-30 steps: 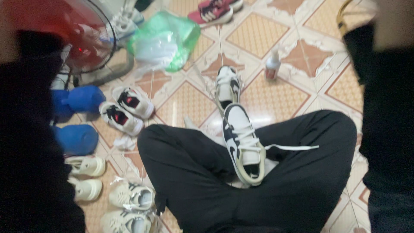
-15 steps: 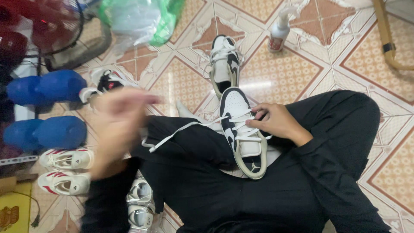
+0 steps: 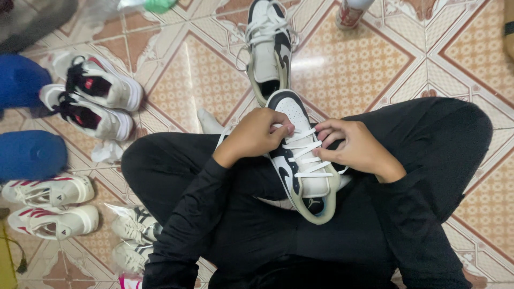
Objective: Threading shoelaces through the eyelets of a sneaker while sitting on the floor.
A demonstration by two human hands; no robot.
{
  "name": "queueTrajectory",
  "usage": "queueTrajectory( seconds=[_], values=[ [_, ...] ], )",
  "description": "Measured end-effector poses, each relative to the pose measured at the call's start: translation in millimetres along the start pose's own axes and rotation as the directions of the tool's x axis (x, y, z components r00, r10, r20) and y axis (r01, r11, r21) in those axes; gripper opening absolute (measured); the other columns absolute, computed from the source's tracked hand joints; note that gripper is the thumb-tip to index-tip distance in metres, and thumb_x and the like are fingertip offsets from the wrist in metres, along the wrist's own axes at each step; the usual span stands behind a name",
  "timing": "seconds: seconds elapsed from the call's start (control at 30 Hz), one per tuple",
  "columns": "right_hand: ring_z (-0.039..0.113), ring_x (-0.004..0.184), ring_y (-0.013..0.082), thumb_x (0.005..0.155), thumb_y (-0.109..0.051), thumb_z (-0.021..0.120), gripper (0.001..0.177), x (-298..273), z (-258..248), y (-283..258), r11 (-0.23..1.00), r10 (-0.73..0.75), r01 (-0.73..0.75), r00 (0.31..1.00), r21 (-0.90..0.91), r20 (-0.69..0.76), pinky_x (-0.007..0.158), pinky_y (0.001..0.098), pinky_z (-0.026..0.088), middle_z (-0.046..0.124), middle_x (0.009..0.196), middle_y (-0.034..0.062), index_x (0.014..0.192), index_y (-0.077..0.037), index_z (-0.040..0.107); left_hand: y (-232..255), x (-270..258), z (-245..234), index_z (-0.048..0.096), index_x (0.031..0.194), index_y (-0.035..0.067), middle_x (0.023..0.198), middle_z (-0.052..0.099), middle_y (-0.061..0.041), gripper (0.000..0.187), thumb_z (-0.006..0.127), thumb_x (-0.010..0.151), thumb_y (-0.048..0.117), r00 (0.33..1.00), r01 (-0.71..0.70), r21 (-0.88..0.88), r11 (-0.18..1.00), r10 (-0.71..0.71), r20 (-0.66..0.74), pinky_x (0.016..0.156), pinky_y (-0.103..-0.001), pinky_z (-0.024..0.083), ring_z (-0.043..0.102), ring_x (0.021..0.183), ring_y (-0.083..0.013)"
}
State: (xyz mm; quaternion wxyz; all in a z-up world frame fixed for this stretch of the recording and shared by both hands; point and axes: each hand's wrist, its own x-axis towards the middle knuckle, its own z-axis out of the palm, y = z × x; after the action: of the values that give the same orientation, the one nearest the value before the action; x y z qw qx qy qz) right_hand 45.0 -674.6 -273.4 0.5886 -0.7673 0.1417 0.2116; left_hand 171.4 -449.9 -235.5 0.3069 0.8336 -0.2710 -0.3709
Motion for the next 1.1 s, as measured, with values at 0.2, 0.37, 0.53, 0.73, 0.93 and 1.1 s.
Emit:
queueTrajectory(
  seconds=[0.2, 0.37, 0.53, 0.73, 0.93, 1.1],
  values=[
    [0.076, 0.082, 0.0267, 0.068, -0.003, 0.085, 0.055, 2, -2, -8, 0.999, 0.028, -0.027, 0.999, -0.022, 0.044, 0.063, 0.0381, 0.064, 0.075, 0.094, 0.0237, 0.120, 0.003, 0.072, 2, -5, -12, 0.078, 0.090, 0.018, 0.057, 0.063, -0.016, 0.019, 0.063, 0.090, 0.029, 1.000, -0.007, -0.022, 1.000, 0.008, 0.030, 0.070, -0.051, 0.057, 0.069, 0.068, -0.0442],
    [0.075, 0.081, 0.0262, 0.068, -0.002, 0.085, 0.052, 2, -4, -13, 0.999, 0.029, -0.027, 0.998, -0.046, 0.047, 0.063, 0.0367, 0.063, 0.074, 0.091, 0.0227, 0.118, 0.003, 0.072, 12, -9, -14, 0.076, 0.087, 0.015, 0.060, 0.066, -0.022, 0.020, 0.060, 0.091, 0.026, 0.994, -0.053, -0.021, 0.998, 0.054, 0.091, 0.071, -0.055, 0.057, 0.070, 0.072, -0.0486],
    [0.076, 0.083, 0.0266, 0.067, -0.003, 0.086, 0.053, -1, -5, -25, 0.997, 0.040, -0.037, 0.998, -0.073, 0.042, 0.062, 0.0367, 0.064, 0.075, 0.092, 0.0229, 0.118, 0.002, 0.072, 7, -5, -10, 0.074, 0.082, 0.015, 0.057, 0.065, -0.018, 0.020, 0.061, 0.091, 0.026, 0.993, -0.089, 0.019, 0.996, 0.087, 0.082, 0.067, -0.053, 0.056, 0.070, 0.069, -0.0470],
    [0.076, 0.081, 0.0275, 0.068, -0.003, 0.087, 0.051, -1, -4, -24, 0.997, -0.010, 0.013, 0.999, -0.079, 0.038, 0.063, 0.0375, 0.063, 0.074, 0.090, 0.0246, 0.116, 0.004, 0.072, 10, -7, -11, 0.073, 0.079, 0.014, 0.052, 0.061, -0.015, 0.021, 0.060, 0.091, 0.026, 0.996, -0.065, -0.031, 0.997, 0.067, 0.062, 0.066, -0.050, 0.056, 0.068, 0.064, -0.0444],
    [0.067, 0.076, 0.0115, 0.073, -0.011, 0.089, 0.054, -4, -6, -32, 0.989, 0.060, -0.050, 0.996, -0.136, 0.072, 0.068, 0.0248, 0.061, 0.073, 0.095, 0.0068, 0.123, -0.005, 0.071, 1, -11, -19, 0.074, 0.083, 0.016, 0.062, 0.063, -0.001, 0.024, 0.058, 0.097, 0.028, 0.997, -0.077, 0.022, 0.997, 0.077, 0.009, 0.060, -0.039, 0.037, 0.056, 0.060, -0.0217],
    [0.066, 0.075, 0.0116, 0.074, -0.010, 0.089, 0.053, -4, -5, -35, 0.988, 0.061, -0.050, 0.995, -0.143, 0.073, 0.067, 0.0249, 0.060, 0.071, 0.094, 0.0059, 0.123, -0.006, 0.070, -2, -7, -7, 0.074, 0.085, 0.018, 0.068, 0.070, -0.004, 0.021, 0.059, 0.094, 0.029, 0.995, -0.094, 0.110, 0.990, 0.095, -0.006, 0.059, -0.045, 0.040, 0.064, 0.068, -0.0308]
  ],
)
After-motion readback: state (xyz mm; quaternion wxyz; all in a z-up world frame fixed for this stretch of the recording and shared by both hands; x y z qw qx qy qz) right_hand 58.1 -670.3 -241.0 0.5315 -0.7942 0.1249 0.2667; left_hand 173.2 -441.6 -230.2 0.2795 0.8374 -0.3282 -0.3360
